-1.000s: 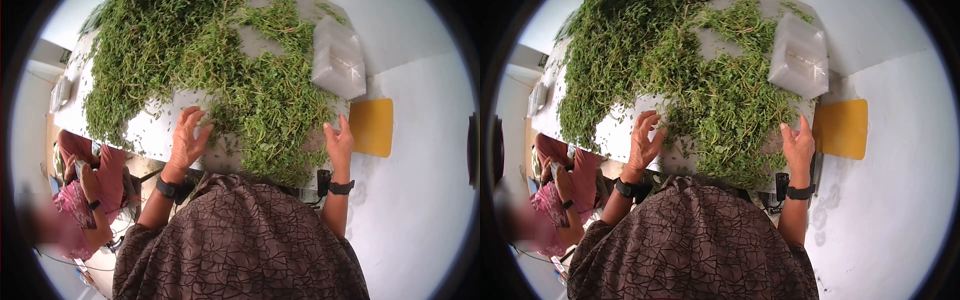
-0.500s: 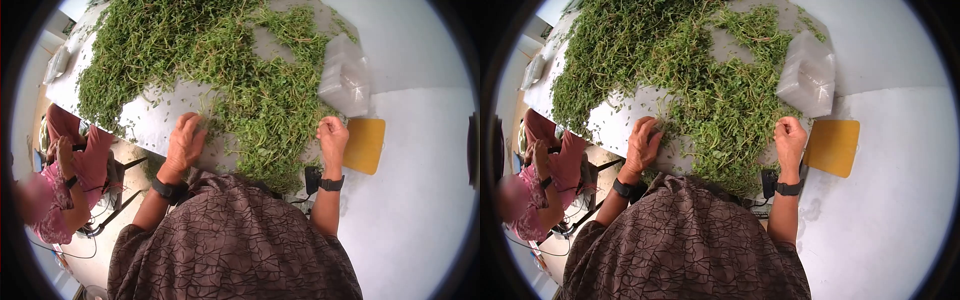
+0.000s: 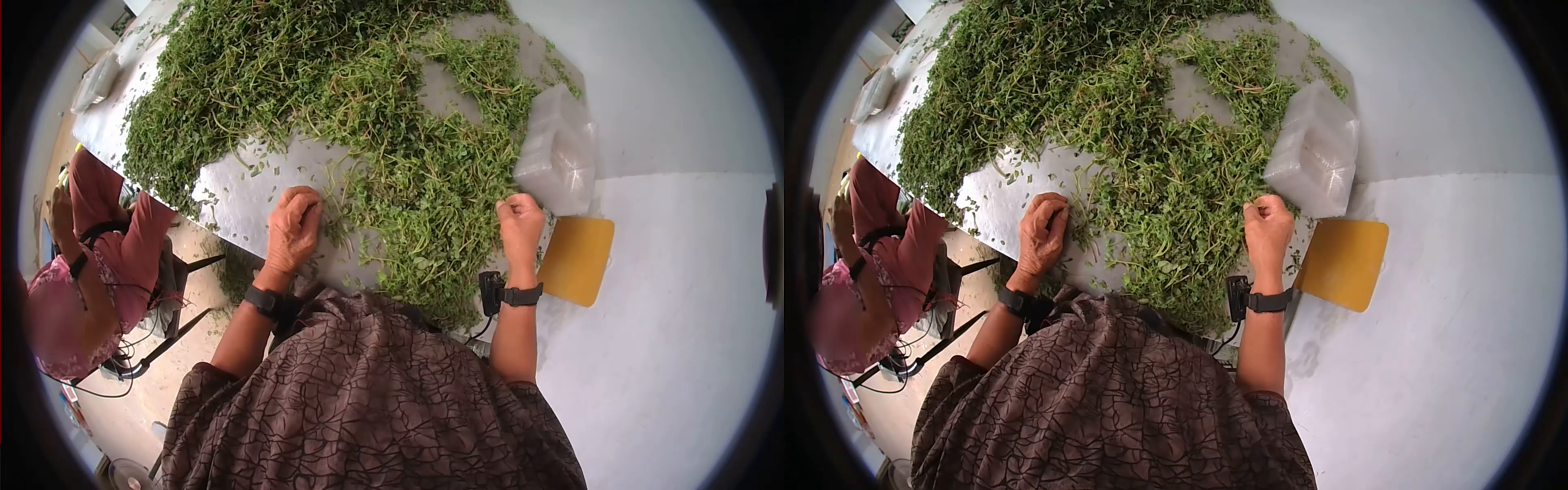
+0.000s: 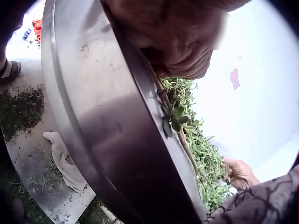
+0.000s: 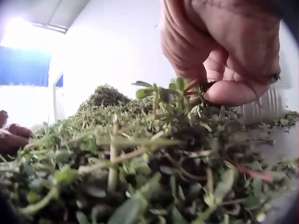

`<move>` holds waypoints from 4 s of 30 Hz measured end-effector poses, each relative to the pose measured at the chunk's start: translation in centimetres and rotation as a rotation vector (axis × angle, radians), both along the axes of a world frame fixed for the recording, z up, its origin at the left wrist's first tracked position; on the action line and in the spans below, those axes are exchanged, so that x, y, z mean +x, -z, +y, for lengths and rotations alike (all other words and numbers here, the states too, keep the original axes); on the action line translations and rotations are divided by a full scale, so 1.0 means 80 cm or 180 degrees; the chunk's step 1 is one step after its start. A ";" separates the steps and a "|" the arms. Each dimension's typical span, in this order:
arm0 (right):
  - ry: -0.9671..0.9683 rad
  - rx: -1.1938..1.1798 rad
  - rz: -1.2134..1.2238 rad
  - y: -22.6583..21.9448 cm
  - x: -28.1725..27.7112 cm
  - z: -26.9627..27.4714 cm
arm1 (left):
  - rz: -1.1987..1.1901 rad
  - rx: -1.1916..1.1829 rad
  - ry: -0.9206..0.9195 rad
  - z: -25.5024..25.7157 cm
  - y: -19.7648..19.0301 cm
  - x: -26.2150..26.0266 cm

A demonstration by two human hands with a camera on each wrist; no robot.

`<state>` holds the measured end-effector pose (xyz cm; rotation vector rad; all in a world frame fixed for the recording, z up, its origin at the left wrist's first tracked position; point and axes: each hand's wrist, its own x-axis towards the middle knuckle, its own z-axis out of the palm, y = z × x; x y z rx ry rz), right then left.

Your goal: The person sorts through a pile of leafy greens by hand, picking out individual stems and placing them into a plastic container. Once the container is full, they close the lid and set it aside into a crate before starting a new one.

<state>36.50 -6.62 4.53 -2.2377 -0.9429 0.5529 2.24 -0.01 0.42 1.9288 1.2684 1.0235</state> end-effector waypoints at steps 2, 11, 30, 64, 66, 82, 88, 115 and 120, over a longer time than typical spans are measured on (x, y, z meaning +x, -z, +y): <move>0.0052 0.0864 0.0564 -0.021 -0.009 0.010 | -0.0043 -0.0065 0.0050 -0.001 0.001 -0.001; -0.0531 -0.1262 -0.2117 -0.052 -0.066 0.078 | -0.0208 -0.0106 0.0221 0.001 0.008 -0.007; -0.0991 0.1165 0.0085 -0.100 -0.120 0.169 | -0.0439 -0.0241 0.0364 0.002 0.013 -0.009; -0.3367 -0.0338 -0.0763 -0.061 -0.175 0.029 | -0.0493 -0.0174 0.0583 0.006 0.017 -0.009; -0.3082 -0.0318 -0.0775 -0.064 -0.171 0.026 | -0.0429 -0.0266 0.0536 0.004 0.015 -0.008; -0.3036 -0.0241 -0.1707 -0.036 -0.208 -0.025 | -0.0365 -0.0043 0.0629 0.006 0.015 -0.006; -0.2944 -0.0467 -0.1743 -0.052 -0.216 -0.086 | -0.0444 -0.0090 0.0684 0.007 0.019 -0.007; -0.1101 -0.0597 -0.1875 -0.030 -0.144 -0.076 | -0.0223 0.0104 0.0689 0.007 0.016 -0.005; -0.1021 -0.0822 -0.1167 -0.006 -0.135 -0.032 | -0.0258 0.0080 0.0691 0.007 0.015 -0.006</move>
